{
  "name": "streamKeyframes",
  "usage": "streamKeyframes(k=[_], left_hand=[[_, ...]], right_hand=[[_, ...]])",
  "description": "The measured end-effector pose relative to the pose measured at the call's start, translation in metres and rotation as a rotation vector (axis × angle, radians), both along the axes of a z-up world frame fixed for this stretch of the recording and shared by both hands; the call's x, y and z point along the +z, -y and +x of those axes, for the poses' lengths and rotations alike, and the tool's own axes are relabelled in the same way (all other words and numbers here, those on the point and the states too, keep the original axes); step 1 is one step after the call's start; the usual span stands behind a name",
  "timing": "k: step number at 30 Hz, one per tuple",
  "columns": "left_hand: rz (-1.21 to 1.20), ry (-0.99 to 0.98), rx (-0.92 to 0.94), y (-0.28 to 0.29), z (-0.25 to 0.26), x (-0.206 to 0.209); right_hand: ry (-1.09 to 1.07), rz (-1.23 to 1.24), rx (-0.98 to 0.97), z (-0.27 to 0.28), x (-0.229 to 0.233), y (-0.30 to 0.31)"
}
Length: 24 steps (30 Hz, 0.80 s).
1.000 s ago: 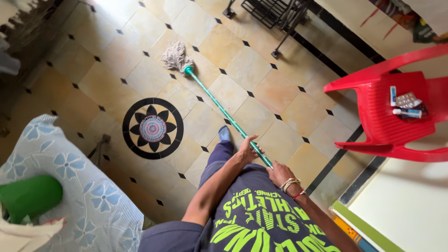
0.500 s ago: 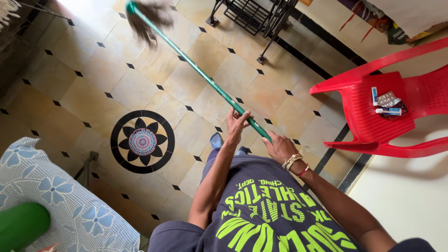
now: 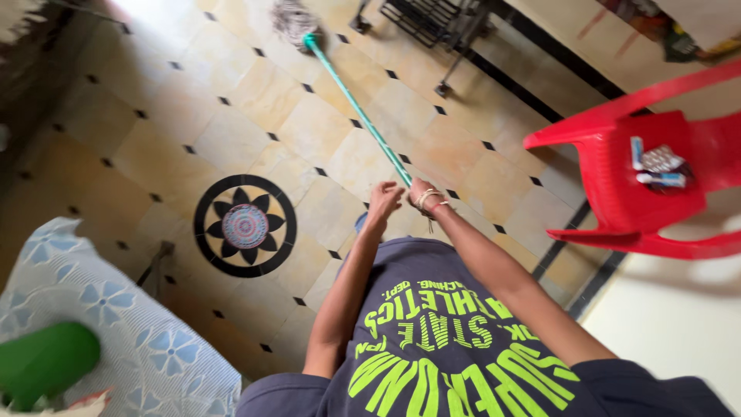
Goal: The person mops a tiled floor by hand using a string mop and a bucket, moving the mop across the floor surface to clean it.
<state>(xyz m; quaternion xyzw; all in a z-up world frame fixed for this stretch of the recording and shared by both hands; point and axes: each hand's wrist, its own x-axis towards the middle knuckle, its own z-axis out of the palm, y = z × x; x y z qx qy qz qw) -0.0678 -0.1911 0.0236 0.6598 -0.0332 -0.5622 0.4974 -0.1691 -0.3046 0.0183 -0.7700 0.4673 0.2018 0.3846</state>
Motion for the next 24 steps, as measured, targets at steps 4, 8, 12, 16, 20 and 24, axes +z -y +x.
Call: streamKeyframes(k=[4,8,12,16,20,24], left_hand=[[0.048,0.092,0.034,-0.021,0.016,0.007],[0.033,0.276,0.041,-0.023,0.028,0.002],[-0.021,0.504,-0.078,-0.022,0.024,-0.005],[0.003,0.748,-0.35,-0.025,0.018,0.008],[-0.163,0.883,-0.462,-0.02,0.01,0.022],[-0.183,0.972,-0.607,-0.016,0.01,0.049]], right_hand=[[0.017,-0.026,0.019,-0.013,-0.003,-0.006],[0.064,-0.096,0.088,-0.026,0.03,-0.008],[-0.057,0.053,0.008,-0.021,0.082,-0.007],[-0.007,-0.073,0.125,-0.017,0.098,-0.005],[0.006,-0.117,0.119,-0.017,0.104,-0.02],[0.171,-0.044,0.089,-0.033,0.128,-0.04]])
